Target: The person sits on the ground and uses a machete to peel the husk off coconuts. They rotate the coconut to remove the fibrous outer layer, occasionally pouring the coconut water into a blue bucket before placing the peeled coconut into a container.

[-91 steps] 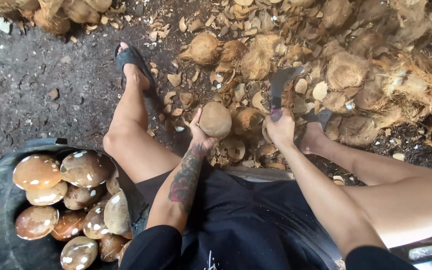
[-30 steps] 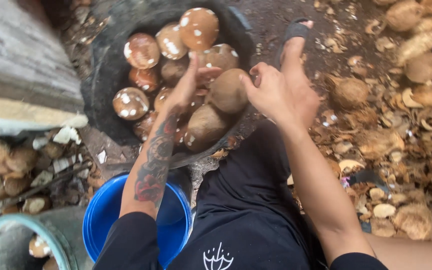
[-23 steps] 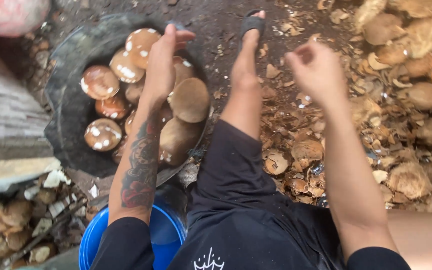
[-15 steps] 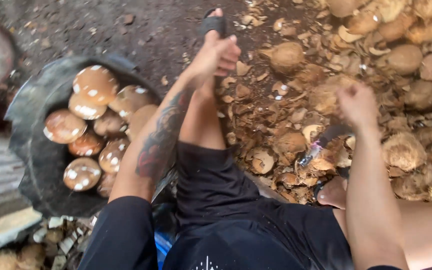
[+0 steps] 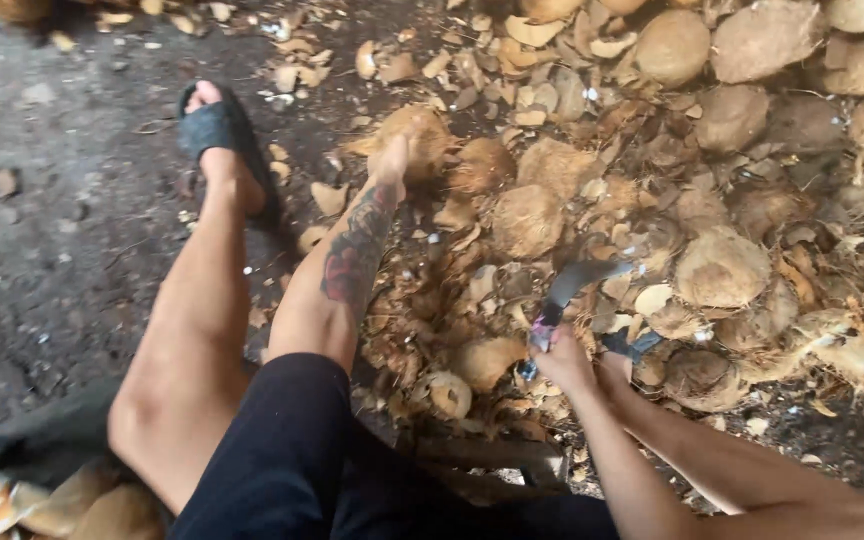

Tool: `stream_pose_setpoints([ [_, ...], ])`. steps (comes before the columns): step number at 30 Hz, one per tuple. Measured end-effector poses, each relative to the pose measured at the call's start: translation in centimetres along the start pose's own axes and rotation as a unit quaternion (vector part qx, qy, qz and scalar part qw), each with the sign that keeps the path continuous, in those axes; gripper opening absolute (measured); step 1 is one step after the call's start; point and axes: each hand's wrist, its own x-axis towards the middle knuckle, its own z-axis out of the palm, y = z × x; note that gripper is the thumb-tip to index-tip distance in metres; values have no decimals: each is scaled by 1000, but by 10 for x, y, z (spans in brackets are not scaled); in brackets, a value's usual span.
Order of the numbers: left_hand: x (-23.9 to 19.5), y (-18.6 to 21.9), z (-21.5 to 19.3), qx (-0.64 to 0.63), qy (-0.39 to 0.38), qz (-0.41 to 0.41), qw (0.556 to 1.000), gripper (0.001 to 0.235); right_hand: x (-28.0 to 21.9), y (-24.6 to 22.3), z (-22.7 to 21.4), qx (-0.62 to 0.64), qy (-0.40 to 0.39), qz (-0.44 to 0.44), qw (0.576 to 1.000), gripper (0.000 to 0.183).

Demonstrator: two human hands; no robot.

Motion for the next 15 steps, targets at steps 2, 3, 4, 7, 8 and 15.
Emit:
stream_pose_setpoints([
  [2, -21, 16, -1, 98, -18, 2, 995, 112, -35, -32, -12, 44, 8, 27, 999, 51],
  [3, -32, 24, -2, 192, -31, 13, 981, 107, -53, -48, -17, 89, 17, 44, 995, 44],
  [4, -40, 30, 8, 191, -32, 8, 981, 107, -48, -46, -17, 85, 15, 47, 995, 44],
  [7, -65, 47, 10, 0, 109, -102, 989, 131, -53, -54, -21, 114, 48, 48, 991, 46],
  [8, -73, 54, 6, -42, 93, -118, 988, 127, -61, -66, -31, 127, 43, 67, 989, 73],
  [15, -81, -6, -65, -39, 17, 35, 998, 117, -14, -10, -7, 152, 102, 7, 983, 53],
])
